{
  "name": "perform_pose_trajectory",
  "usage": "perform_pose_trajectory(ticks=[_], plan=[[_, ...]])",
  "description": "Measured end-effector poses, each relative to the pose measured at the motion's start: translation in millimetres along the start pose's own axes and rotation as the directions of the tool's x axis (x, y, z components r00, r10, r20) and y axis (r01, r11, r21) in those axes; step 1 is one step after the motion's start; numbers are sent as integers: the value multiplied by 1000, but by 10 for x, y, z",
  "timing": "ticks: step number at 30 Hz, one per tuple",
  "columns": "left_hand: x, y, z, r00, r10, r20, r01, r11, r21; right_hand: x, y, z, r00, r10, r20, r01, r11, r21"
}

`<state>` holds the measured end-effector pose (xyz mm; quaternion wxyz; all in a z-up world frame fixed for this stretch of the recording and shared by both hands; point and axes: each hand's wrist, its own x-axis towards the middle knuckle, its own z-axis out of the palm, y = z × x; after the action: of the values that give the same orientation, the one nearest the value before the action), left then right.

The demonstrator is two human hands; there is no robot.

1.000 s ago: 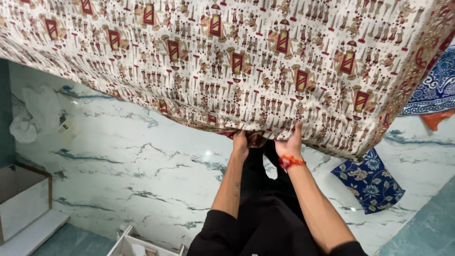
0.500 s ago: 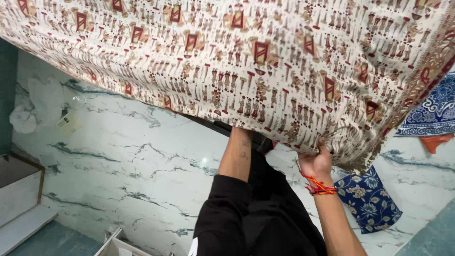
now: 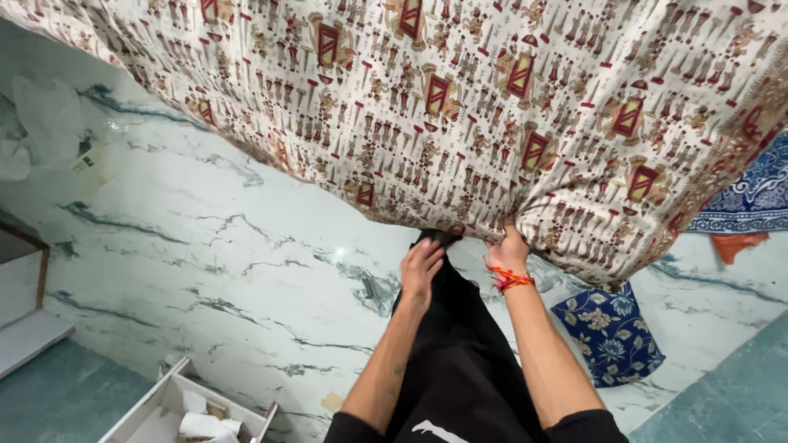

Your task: The person picks up a patterned cloth from the floor, spreads it out across a bed, and then begins to fold the edges inward by hand.

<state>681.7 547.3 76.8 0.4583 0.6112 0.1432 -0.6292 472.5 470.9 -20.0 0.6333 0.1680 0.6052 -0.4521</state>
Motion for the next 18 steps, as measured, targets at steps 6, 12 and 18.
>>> perform_pose_trajectory(ticks=[6, 12, 18], plan=[[412, 1082, 1651, 978, -29, 206, 120, 887, -446, -873, -365, 374, 917, -99, 387, 65, 993, 100], [688, 1270, 1799, 917, 161, 364, 75, 827, -557, -1316, -809, 625, 826, -156, 541, 57, 979, 196], [1482, 1133, 704, 922, 194, 336, -44, 912, -407, -490, -344, 2, 974, 48, 220, -49, 999, -2]])
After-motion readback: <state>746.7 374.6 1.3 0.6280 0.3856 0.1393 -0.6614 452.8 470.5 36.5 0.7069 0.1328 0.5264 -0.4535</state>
